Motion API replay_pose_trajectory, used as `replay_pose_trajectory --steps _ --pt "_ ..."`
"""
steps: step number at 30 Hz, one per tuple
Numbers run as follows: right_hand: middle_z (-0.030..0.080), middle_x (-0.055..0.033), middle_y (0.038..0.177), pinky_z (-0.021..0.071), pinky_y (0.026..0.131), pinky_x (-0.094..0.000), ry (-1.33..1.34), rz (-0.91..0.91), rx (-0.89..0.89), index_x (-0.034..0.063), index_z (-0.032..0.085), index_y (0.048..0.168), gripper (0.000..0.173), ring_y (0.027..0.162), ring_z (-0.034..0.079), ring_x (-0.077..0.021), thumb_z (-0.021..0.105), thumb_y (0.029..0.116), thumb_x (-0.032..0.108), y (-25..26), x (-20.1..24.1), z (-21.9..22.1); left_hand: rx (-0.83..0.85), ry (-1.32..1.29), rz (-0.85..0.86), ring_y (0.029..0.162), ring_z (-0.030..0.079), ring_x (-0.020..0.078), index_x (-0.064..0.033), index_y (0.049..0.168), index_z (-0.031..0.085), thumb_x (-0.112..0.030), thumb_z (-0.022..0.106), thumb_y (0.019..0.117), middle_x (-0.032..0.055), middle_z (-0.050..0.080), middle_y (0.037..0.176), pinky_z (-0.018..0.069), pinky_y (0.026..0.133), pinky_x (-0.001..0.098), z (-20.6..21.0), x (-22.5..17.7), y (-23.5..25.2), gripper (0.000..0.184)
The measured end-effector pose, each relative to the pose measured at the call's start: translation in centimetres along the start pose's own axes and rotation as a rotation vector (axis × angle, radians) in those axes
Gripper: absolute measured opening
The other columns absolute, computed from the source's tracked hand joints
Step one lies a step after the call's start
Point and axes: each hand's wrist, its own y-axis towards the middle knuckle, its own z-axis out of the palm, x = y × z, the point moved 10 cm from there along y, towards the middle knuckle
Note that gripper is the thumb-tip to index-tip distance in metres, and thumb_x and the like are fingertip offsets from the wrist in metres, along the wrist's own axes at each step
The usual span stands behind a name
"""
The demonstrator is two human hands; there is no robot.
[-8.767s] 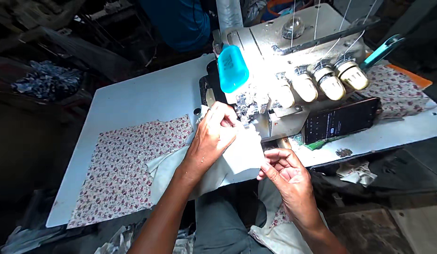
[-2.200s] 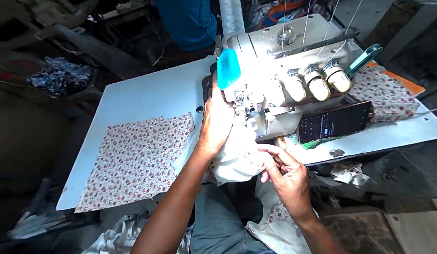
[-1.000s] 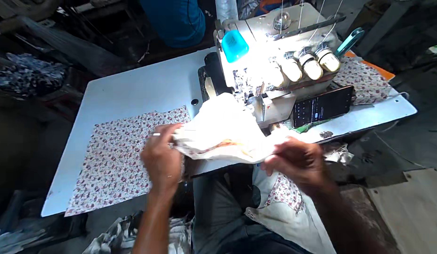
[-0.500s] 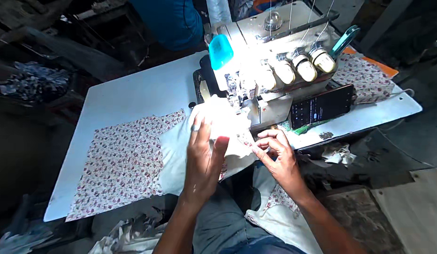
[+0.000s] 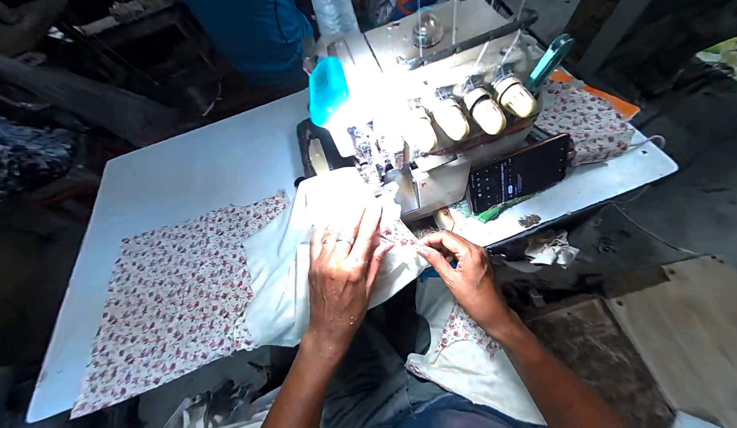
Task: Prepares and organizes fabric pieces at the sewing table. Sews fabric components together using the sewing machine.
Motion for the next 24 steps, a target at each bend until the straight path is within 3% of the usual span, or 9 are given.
replay_pose_trajectory --steps 6,9,12,14,16,19,21,24 --pt "0.072 -0.0057 0.094 0.0573 0.072 -0.0289 0.040 -0.019 0.015 0.0042 0.074 0.100 0.009 0.081 0.068 -0.0117 0.068 0.0956 0.010 0.0 0.9 0.2 0.134 -0.035 -0.057 0.135 0.053 0.0403 -0.0199 0.149 0.056 -0.050 0.052 0.1030 0.0165 0.054 0.151 0.0364 0.108 0.0634 0.4 -0.4 0.3 0.055" --pt "0.070 -0.0078 0.095 0.0575 0.072 -0.0296 0.037 -0.055 0.065 0.0024 0.074 0.102 0.009 0.082 0.067 -0.0139 0.069 0.0954 0.007 -0.3 1.6 -0.5 0.220 -0.107 -0.042 0.143 0.042 0.0453 -0.0239 0.152 0.052 -0.060 0.052 0.0990 0.0204 0.041 0.160 0.0305 0.111 0.0669 0.1 -0.3 0.1 0.064" --pt "0.069 -0.0077 0.095 0.0574 0.071 -0.0276 -0.007 -0.054 0.078 0.0019 0.074 0.103 0.010 0.079 0.067 -0.0128 0.069 0.0955 0.006 -1.1 1.2 -2.9 0.221 -0.264 -0.002 0.150 0.034 0.0382 -0.0140 0.150 0.053 -0.054 0.058 0.0998 0.0234 0.032 0.163 0.0290 0.120 0.0523 -1.7 -0.9 -0.8 0.064" --pt "0.070 -0.0070 0.094 0.0576 0.071 -0.0270 -0.134 -0.044 0.036 0.0029 0.075 0.101 0.010 0.079 0.068 -0.0121 0.068 0.0958 0.008 -1.9 -0.2 -5.9 0.225 -0.379 0.010 0.149 0.036 0.0337 -0.0047 0.145 0.055 -0.046 0.061 0.1014 0.0273 0.038 0.159 0.0292 0.121 0.0446 -2.9 -0.9 -2.0 0.060" --pt "0.072 -0.0073 0.100 0.0587 0.077 -0.0300 -0.295 0.002 0.006 0.0044 0.075 0.104 0.012 0.086 0.070 -0.0140 0.066 0.0978 0.010 -2.8 -2.2 -9.5 0.247 -0.491 -0.008 0.144 0.044 0.0261 -0.0009 0.137 0.060 -0.037 0.062 0.1029 0.0256 0.049 0.150 0.0331 0.120 0.0376 -3.7 -0.6 -3.3 0.049" --pt "0.070 -0.0130 0.104 0.0587 0.081 -0.0398 -0.559 0.061 -0.014 0.0032 0.074 0.108 0.014 0.090 0.069 -0.0244 0.065 0.0980 0.008 -3.9 -5.2 -14.2 0.309 -0.636 -0.019 0.137 0.051 0.0132 -0.0032 0.129 0.066 -0.024 0.059 0.1051 0.0159 0.060 0.141 0.0391 0.115 0.0278 -3.5 -1.1 -4.9 0.033" --pt "0.067 -0.0176 0.112 0.0542 0.089 -0.0486 -0.689 0.088 0.025 0.0040 0.074 0.112 0.018 0.102 0.065 -0.0351 0.069 0.0948 0.004 -4.5 -6.8 -15.5 0.345 -0.698 0.005 0.134 0.055 0.0128 -0.0006 0.126 0.066 -0.020 0.057 0.1058 0.0162 0.063 0.137 0.0419 0.114 0.0271 -3.0 -1.6 -5.8 0.029" --pt "0.061 -0.0230 0.127 0.0490 0.094 -0.0603 -0.825 0.120 0.126 0.0091 0.075 0.117 0.026 0.115 0.058 -0.0458 0.076 0.0904 0.008 -4.8 -9.1 -15.1 0.371 -0.728 0.002 0.130 0.059 0.0137 0.0012 0.121 0.067 -0.015 0.057 0.1054 0.0172 0.066 0.131 0.0449 0.111 0.0262 -2.2 -1.8 -6.7 0.025"
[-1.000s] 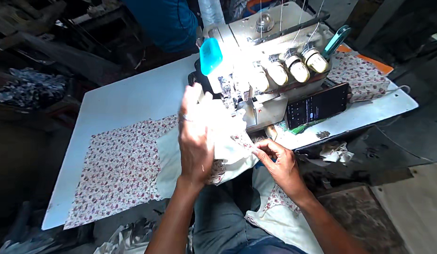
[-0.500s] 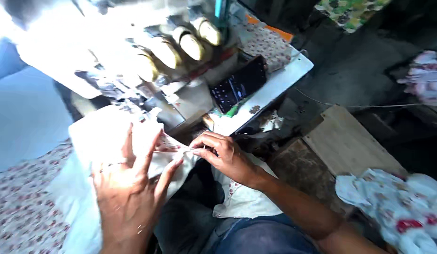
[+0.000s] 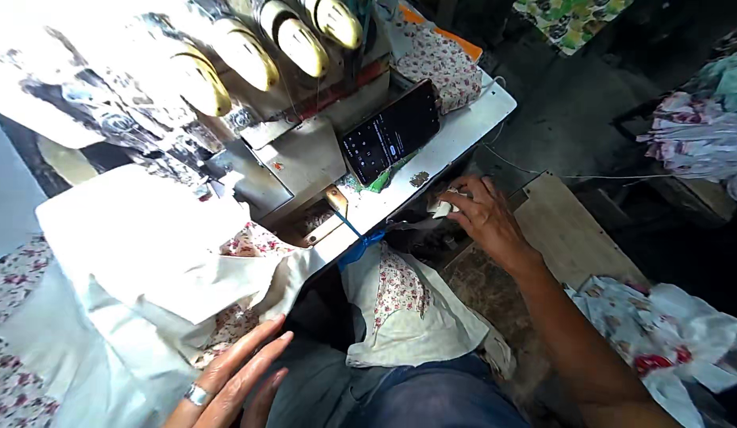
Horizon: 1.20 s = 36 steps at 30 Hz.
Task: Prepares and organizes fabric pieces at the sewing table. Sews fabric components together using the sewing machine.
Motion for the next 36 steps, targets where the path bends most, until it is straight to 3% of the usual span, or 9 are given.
replay_pose_trajectory --steps 3,8,12,18,24,27,30,33,36 --pt "0.064 -0.0214 0.120 0.0484 0.092 -0.0595 0.018 -0.033 -0.010 0.0059 0.077 0.104 0.012 0.111 0.060 -0.0431 0.071 0.0954 0.013 0.6 0.0 0.5 0.011 -0.006 -0.017 0.129 0.060 0.0150 0.0015 0.120 0.069 -0.015 0.057 0.1055 0.0183 0.068 0.130 0.0451 0.110 0.0263 0.2 0.3 -0.2 0.025" --pt "0.072 -0.0070 0.094 0.0619 0.074 -0.0248 0.664 0.081 -0.072 0.0023 0.067 0.111 0.015 0.079 0.072 -0.0088 0.063 0.1013 0.013 2.0 0.9 -0.8 0.008 0.025 -0.032 0.126 0.062 0.0139 0.0004 0.120 0.069 -0.016 0.056 0.1063 0.0177 0.069 0.127 0.0454 0.108 0.0242 0.1 0.3 -0.4 0.026" --pt "0.070 -0.0115 0.099 0.0563 0.074 -0.0374 0.434 0.080 -0.033 0.0048 0.072 0.105 0.011 0.082 0.068 -0.0198 0.069 0.0976 0.012 1.9 1.2 -0.8 0.009 0.024 -0.025 0.124 0.063 0.0149 0.0023 0.117 0.070 -0.016 0.056 0.1061 0.0190 0.070 0.124 0.0460 0.107 0.0235 0.5 0.3 -0.4 0.025" --pt "0.070 -0.0064 0.098 0.0568 0.079 -0.0223 0.565 0.113 -0.149 0.0038 0.063 0.110 0.015 0.086 0.068 -0.0067 0.068 0.0976 0.011 2.5 1.8 -4.2 0.018 -0.049 -0.032 0.122 0.064 0.0114 -0.0022 0.117 0.072 -0.018 0.057 0.1060 0.0126 0.073 0.123 0.0472 0.106 0.0223 1.3 -0.4 0.1 0.025" --pt "0.072 -0.0027 0.107 0.0564 0.085 -0.0161 0.604 -0.128 -0.234 0.0010 0.070 0.114 0.017 0.093 0.068 0.0001 0.063 0.1005 0.009 2.1 8.2 -8.4 0.030 -0.402 -0.018 0.109 0.071 0.0129 -0.0032 0.119 0.072 -0.039 0.041 0.1105 0.0085 0.074 0.117 0.0586 0.096 0.0286 5.1 -2.5 1.8 0.048" --pt "0.072 0.0003 0.107 0.0578 0.091 -0.0223 0.709 -0.367 -0.130 0.0057 0.072 0.109 0.013 0.102 0.068 -0.0045 0.063 0.1008 0.011 0.6 13.4 -9.4 0.108 -0.720 -0.162 0.112 0.071 0.0173 0.0035 0.126 0.068 -0.054 0.023 0.1096 0.0111 0.072 0.123 0.0602 0.097 0.0341 8.5 -2.1 2.4 0.075" --pt "0.073 -0.0035 0.105 0.0573 0.094 -0.0246 0.917 -0.596 0.017 0.0085 0.072 0.108 0.014 0.106 0.069 -0.0097 0.059 0.1041 0.012 -2.0 18.8 -8.7 0.039 -1.075 -0.487 0.108 0.070 0.0093 -0.0037 0.122 0.067 -0.066 0.037 0.1014 -0.0010 0.074 0.114 0.0581 0.097 0.0302 9.8 -0.3 2.3 0.072" --pt "0.074 -0.0070 0.102 0.0572 0.091 -0.0252 0.934 -0.736 0.043 0.0080 0.073 0.106 0.013 0.102 0.070 -0.0131 0.061 0.1020 0.006 -4.2 22.3 -7.4 -0.142 -1.221 -0.575 0.100 0.074 0.0172 0.0060 0.127 0.062 -0.021 0.039 0.1107 0.0113 0.076 0.110 0.0601 0.092 0.0332 7.8 1.4 2.6 0.039" --pt "0.074 -0.0073 0.100 0.0569 0.089 -0.0240 0.937 -0.777 0.056 0.0067 0.073 0.106 0.013 0.099 0.070 -0.0134 0.062 0.1007 0.004 -4.7 23.7 -5.2 -0.340 -1.072 -0.619 0.087 0.076 0.0186 0.0022 0.118 0.065 -0.012 0.032 0.1115 0.0123 0.077 0.099 0.0636 0.082 0.0336 4.5 3.3 1.9 0.037"
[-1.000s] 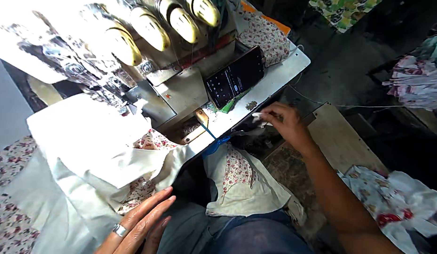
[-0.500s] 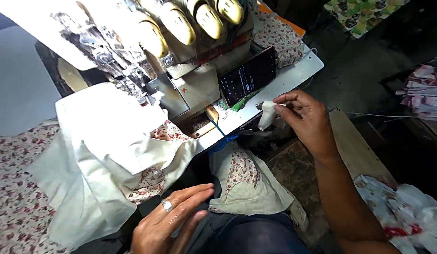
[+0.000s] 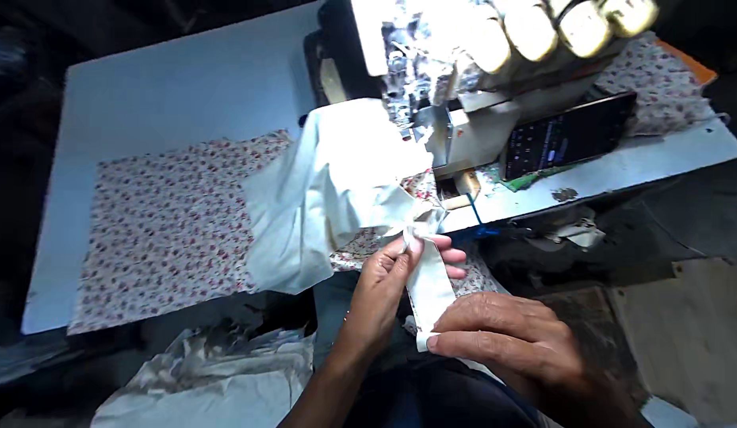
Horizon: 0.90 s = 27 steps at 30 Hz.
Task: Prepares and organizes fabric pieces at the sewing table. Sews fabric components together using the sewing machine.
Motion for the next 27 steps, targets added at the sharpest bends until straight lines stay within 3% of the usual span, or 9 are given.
replay_pose_trajectory --steps 4,7,12,17,23,27 --pt "0.074 -0.0069 0.100 0.0563 0.087 -0.0206 0.009 0.020 0.001 0.0066 0.073 0.106 0.015 0.098 0.070 -0.0107 0.059 0.1031 0.007 0.2 -1.6 1.7 -0.157 0.195 0.188 0.086 0.074 0.0124 -0.0057 0.113 0.070 -0.017 0.035 0.1114 0.0043 0.077 0.100 0.0629 0.081 0.0297 -3.2 -2.8 -0.3 0.037" --pt "0.074 -0.0078 0.104 0.0576 0.086 -0.0194 0.043 0.145 -0.079 0.0032 0.072 0.109 0.016 0.096 0.070 -0.0071 0.062 0.1030 0.015 0.9 -3.5 1.6 -0.253 0.340 0.329 0.092 0.067 0.0039 -0.0107 0.106 0.075 -0.012 0.055 0.1032 -0.0044 0.069 0.105 0.0584 0.081 0.0219 -4.3 -4.3 -0.7 0.021" --pt "0.068 -0.0026 0.110 0.0599 0.088 -0.0254 0.105 0.354 -0.332 0.0059 0.069 0.115 0.033 0.099 0.068 -0.0079 0.076 0.0926 0.029 2.1 -7.2 -0.2 -0.301 0.392 0.488 0.079 0.067 0.0012 -0.0120 0.105 0.070 -0.006 0.072 0.0920 -0.0073 0.071 0.090 0.0589 0.072 0.0180 -3.6 -6.0 -1.2 0.015" --pt "0.071 0.0046 0.097 0.0601 0.082 -0.0213 0.332 0.467 -0.422 0.0098 0.069 0.104 0.009 0.088 0.069 -0.0032 0.068 0.0964 0.014 3.1 -8.6 -0.4 -0.277 0.404 0.502 0.078 0.068 0.0002 -0.0146 0.099 0.073 -0.012 0.072 0.0934 -0.0096 0.071 0.089 0.0592 0.072 0.0189 -3.3 -6.0 -1.1 0.006" --pt "0.072 0.0056 0.096 0.0600 0.081 -0.0206 0.411 0.477 -0.415 0.0106 0.069 0.109 0.014 0.088 0.070 -0.0028 0.069 0.0958 0.017 3.2 -9.1 -0.3 -0.329 0.424 0.451 0.079 0.067 0.0003 -0.0149 0.090 0.076 -0.014 0.067 0.0957 -0.0099 0.069 0.091 0.0603 0.072 0.0201 -3.9 -5.6 -0.9 0.010" --pt "0.071 0.0052 0.092 0.0590 0.076 -0.0183 0.374 0.499 -0.450 0.0111 0.069 0.102 0.007 0.083 0.068 -0.0020 0.069 0.0943 0.012 3.1 -9.1 -0.7 -0.335 0.411 0.466 0.077 0.066 0.0001 -0.0148 0.088 0.075 -0.013 0.068 0.0952 -0.0094 0.067 0.088 0.0594 0.070 0.0186 -3.8 -5.5 -0.9 0.010"
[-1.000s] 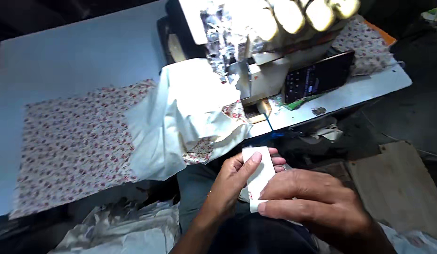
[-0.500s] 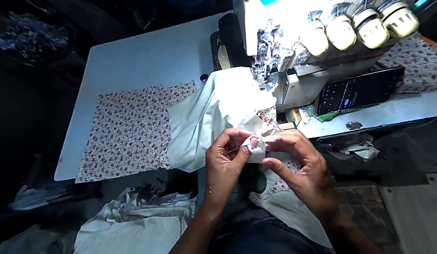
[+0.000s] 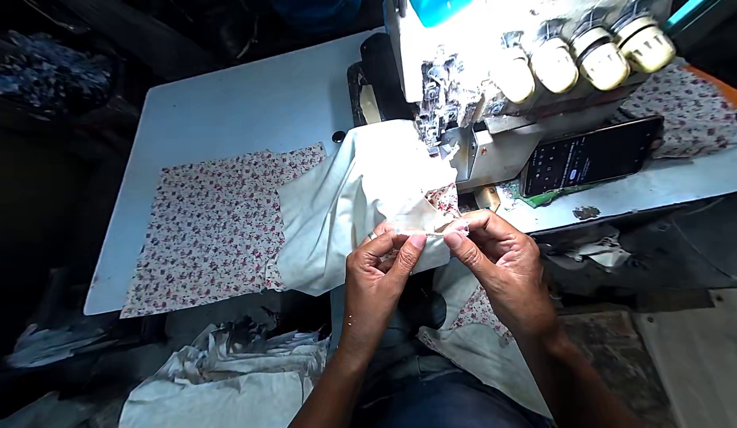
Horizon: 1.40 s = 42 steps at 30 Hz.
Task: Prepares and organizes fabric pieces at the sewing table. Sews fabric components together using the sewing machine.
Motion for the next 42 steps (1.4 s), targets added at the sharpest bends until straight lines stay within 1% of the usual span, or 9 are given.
replay_pose_trajectory --steps 6,11,17,22,30,33,36,40,42 --pt "0.068 0.0077 0.086 0.0566 0.066 -0.0165 -0.009 0.032 0.011 0.0136 0.065 0.100 0.005 0.072 0.065 0.0001 0.064 0.0967 0.011 0.6 -0.1 0.2 0.015 -0.206 -0.240 0.075 0.070 0.0044 -0.0108 0.087 0.074 -0.002 0.058 0.0981 -0.0038 0.071 0.088 0.0620 0.070 0.0225 0.2 1.3 0.1 0.022" --pt "0.070 0.0047 0.084 0.0550 0.056 -0.0164 -0.037 0.087 0.006 0.0134 0.066 0.099 0.002 0.064 0.065 -0.0015 0.066 0.0970 0.012 1.5 0.0 0.2 0.147 -0.354 -0.359 0.078 0.071 0.0070 -0.0098 0.098 0.073 -0.019 0.039 0.1071 -0.0001 0.073 0.090 0.0620 0.072 0.0248 0.7 2.0 0.3 0.036" --pt "0.071 0.0038 0.082 0.0547 0.055 -0.0165 -0.031 0.109 0.009 0.0124 0.066 0.099 0.003 0.061 0.064 -0.0018 0.068 0.0965 0.011 1.6 -0.1 0.4 0.091 -0.221 -0.290 0.076 0.071 0.0059 -0.0083 0.098 0.072 0.000 0.061 0.0955 -0.0023 0.073 0.088 0.0623 0.072 0.0239 0.5 1.2 0.5 0.014" --pt "0.071 0.0001 0.091 0.0631 0.072 -0.0253 0.108 0.138 0.015 0.0071 0.069 0.107 0.020 0.077 0.071 -0.0077 0.050 0.1070 0.013 0.9 -1.4 0.6 0.010 -0.212 -0.188 0.071 0.069 0.0048 -0.0094 0.092 0.070 -0.002 0.063 0.0976 -0.0022 0.071 0.081 0.0607 0.069 0.0215 0.0 0.5 1.3 0.012" --pt "0.073 0.0007 0.091 0.0608 0.078 -0.0203 0.106 0.034 -0.058 0.0052 0.071 0.104 0.020 0.083 0.071 -0.0052 0.077 0.0851 0.000 0.5 -0.2 0.6 -0.016 -0.231 -0.155 0.068 0.068 0.0054 -0.0112 0.090 0.071 0.000 0.065 0.0941 -0.0032 0.069 0.078 0.0611 0.069 0.0230 -0.1 0.2 1.3 0.013" --pt "0.074 0.0009 0.089 0.0606 0.075 -0.0191 0.073 -0.030 -0.089 0.0043 0.072 0.100 0.017 0.080 0.071 -0.0037 0.076 0.0850 -0.002 0.5 0.7 0.5 0.063 -0.323 -0.070 0.078 0.068 0.0040 -0.0186 0.089 0.075 -0.021 0.068 0.0972 -0.0067 0.070 0.086 0.0596 0.076 0.0231 0.4 -0.2 1.1 0.011" --pt "0.074 -0.0009 0.095 0.0614 0.079 -0.0195 0.051 -0.090 -0.114 0.0010 0.074 0.101 0.016 0.085 0.072 -0.0037 0.071 0.0869 -0.007 0.3 1.4 0.3 0.217 -0.513 -0.047 0.093 0.071 0.0072 -0.0171 0.086 0.076 -0.051 0.052 0.1010 -0.0036 0.073 0.093 0.0586 0.086 0.0246 1.5 -0.9 1.1 0.044" --pt "0.075 0.0029 0.096 0.0593 0.083 -0.0175 0.007 -0.192 -0.123 0.0019 0.073 0.104 0.017 0.088 0.071 -0.0002 0.068 0.0902 -0.006 0.1 2.1 0.2 0.160 -0.343 0.007 0.083 0.070 0.0031 -0.0168 0.103 0.076 -0.015 0.066 0.0993 -0.0057 0.072 0.096 0.0600 0.079 0.0204 1.2 -0.9 1.5 0.011" --pt "0.074 0.0064 0.093 0.0599 0.081 -0.0182 0.020 -0.217 -0.110 0.0075 0.069 0.102 0.018 0.086 0.071 0.0003 0.071 0.0885 -0.004 0.2 2.2 0.2 0.180 -0.220 0.072 0.084 0.067 0.0012 -0.0133 0.116 0.075 -0.009 0.072 0.0933 -0.0065 0.071 0.102 0.0582 0.077 0.0180 1.3 -1.2 1.5 0.024"
